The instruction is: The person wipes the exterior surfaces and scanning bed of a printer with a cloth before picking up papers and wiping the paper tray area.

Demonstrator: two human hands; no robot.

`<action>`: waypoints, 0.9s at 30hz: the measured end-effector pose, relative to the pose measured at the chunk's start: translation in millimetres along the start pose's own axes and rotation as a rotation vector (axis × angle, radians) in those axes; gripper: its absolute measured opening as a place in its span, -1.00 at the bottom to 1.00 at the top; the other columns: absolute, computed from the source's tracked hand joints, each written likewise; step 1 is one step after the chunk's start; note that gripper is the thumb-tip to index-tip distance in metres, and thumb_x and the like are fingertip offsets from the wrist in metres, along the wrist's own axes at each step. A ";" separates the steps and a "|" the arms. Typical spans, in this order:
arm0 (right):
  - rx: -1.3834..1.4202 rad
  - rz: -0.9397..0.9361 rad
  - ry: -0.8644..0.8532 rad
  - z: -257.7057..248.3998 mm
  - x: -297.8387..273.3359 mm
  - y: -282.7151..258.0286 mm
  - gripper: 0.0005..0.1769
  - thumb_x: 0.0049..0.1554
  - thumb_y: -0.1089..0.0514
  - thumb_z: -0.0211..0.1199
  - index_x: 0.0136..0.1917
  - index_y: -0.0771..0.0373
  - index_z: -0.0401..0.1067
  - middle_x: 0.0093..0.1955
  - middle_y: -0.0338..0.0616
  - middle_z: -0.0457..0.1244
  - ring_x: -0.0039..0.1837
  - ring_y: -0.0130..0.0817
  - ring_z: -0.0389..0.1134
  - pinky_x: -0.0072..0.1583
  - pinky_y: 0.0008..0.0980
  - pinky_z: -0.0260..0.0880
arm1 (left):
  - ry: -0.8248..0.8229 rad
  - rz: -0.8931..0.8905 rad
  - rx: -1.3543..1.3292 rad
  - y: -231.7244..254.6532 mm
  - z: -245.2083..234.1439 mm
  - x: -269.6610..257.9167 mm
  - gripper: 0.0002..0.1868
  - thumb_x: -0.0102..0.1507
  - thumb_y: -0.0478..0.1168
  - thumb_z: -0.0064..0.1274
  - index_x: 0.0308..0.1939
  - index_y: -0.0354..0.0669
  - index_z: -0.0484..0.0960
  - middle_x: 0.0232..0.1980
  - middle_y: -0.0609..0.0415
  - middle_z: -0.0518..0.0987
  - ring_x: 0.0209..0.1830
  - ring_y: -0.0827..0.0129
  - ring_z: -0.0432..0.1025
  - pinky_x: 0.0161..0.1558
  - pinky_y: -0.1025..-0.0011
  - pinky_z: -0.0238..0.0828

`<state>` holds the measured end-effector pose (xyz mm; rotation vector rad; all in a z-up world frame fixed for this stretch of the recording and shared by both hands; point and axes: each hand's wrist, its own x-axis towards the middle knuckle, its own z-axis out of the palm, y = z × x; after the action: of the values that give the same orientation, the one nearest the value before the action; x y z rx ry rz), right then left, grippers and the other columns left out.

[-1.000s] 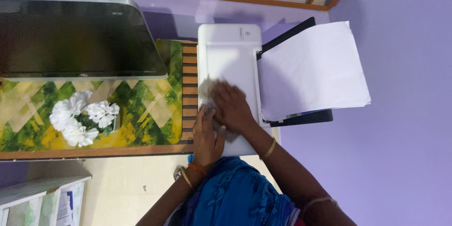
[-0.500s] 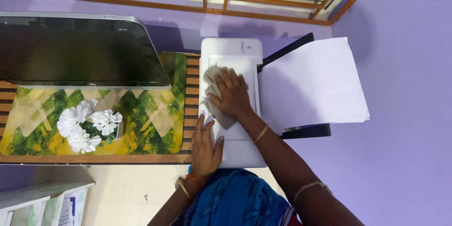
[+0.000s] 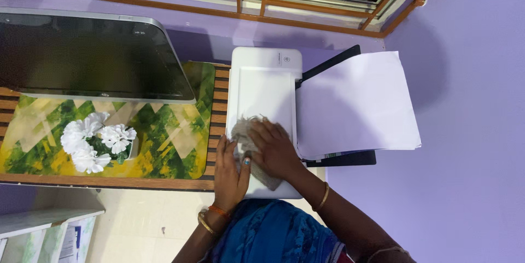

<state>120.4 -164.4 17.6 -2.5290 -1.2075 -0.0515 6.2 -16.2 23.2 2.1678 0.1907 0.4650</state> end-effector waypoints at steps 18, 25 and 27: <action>-0.085 0.022 0.039 12.9 51.2 6.1 -0.31 0.26 -0.18 0.06 0.52 0.22 0.24 0.61 0.16 0.01 0.64 0.13 -0.07 0.57 0.16 -0.16 | 0.074 0.011 0.045 5.3 5.9 -6.2 -0.45 0.36 -0.16 -0.03 0.37 -0.39 0.32 0.52 -0.43 0.18 0.47 -0.27 0.23 0.38 0.03 0.24; 0.000 0.005 0.063 -3.0 12.7 -0.1 -0.33 0.20 -0.18 0.15 0.48 0.16 0.28 0.62 0.05 0.04 0.64 0.07 -0.05 0.55 0.16 -0.15 | 0.056 -0.003 0.051 4.2 7.0 -5.7 -0.46 0.38 -0.10 -0.06 0.37 -0.37 0.34 0.53 -0.41 0.20 0.45 -0.23 0.26 0.37 0.05 0.27; -0.038 0.027 0.040 3.0 25.6 5.7 -0.31 0.20 -0.17 0.11 0.50 0.19 0.26 0.62 0.07 0.01 0.64 0.07 -0.07 0.55 0.16 -0.18 | 0.067 0.010 0.073 4.5 7.1 -5.1 -0.46 0.38 -0.10 -0.05 0.36 -0.36 0.34 0.52 -0.40 0.21 0.46 -0.23 0.25 0.37 0.05 0.26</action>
<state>140.8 -147.6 17.6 -2.5641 -1.1673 -0.1193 4.2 -25.7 21.7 2.2265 0.2373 0.5445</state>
